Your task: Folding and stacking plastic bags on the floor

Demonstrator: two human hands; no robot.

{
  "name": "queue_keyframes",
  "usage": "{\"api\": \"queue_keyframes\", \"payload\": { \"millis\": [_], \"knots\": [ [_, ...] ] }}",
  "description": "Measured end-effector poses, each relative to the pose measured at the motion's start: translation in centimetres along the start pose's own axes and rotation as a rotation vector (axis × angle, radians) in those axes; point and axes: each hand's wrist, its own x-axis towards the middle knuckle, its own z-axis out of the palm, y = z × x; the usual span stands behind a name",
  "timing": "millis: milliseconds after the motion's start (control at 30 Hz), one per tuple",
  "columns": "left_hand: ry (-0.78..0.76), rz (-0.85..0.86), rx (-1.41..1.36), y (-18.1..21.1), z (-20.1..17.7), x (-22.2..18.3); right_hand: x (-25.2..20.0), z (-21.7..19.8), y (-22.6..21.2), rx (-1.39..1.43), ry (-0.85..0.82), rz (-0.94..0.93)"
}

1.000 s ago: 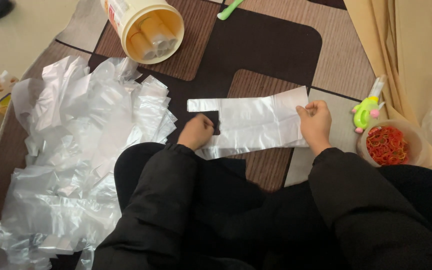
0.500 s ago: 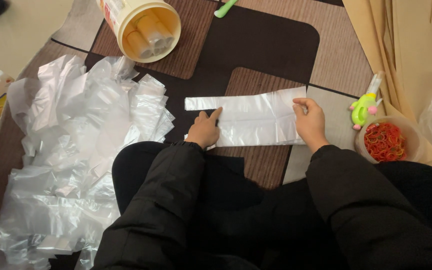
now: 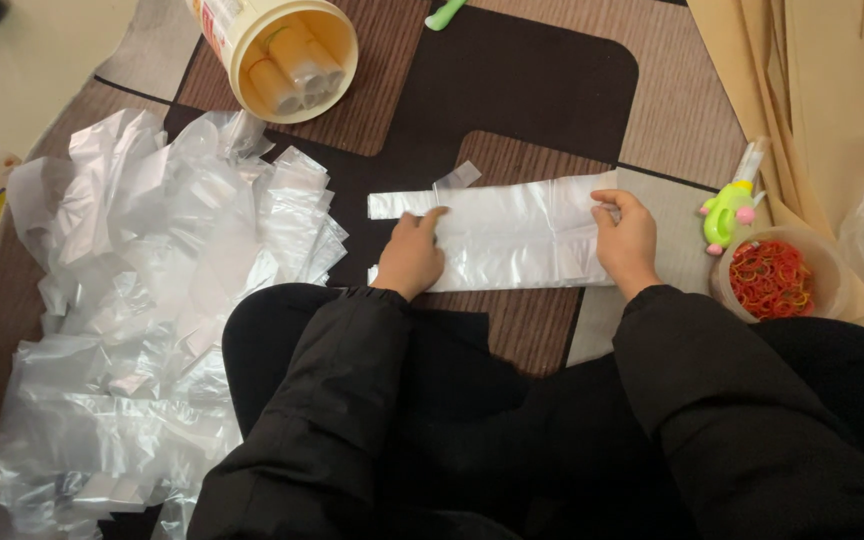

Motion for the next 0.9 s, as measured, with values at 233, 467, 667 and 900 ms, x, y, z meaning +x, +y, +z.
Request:
{"api": "queue_keyframes", "payload": {
  "millis": [233,467,667,900],
  "knots": [
    [0.058,0.059,0.263,-2.4,2.9,4.3,-0.1,0.0,0.5,-0.041,-0.029,-0.077],
    [0.111,-0.359,0.065,-4.6,3.9,4.9,0.2,0.0,1.2,-0.032,-0.007,-0.084],
    [0.088,-0.364,0.121,-4.5,5.3,3.1,0.4,0.0,1.5,-0.025,-0.015,-0.090],
    [0.065,-0.223,0.274,-4.3,7.9,0.9,-0.2,-0.6,0.9,-0.026,-0.095,-0.004]
  ]
}}
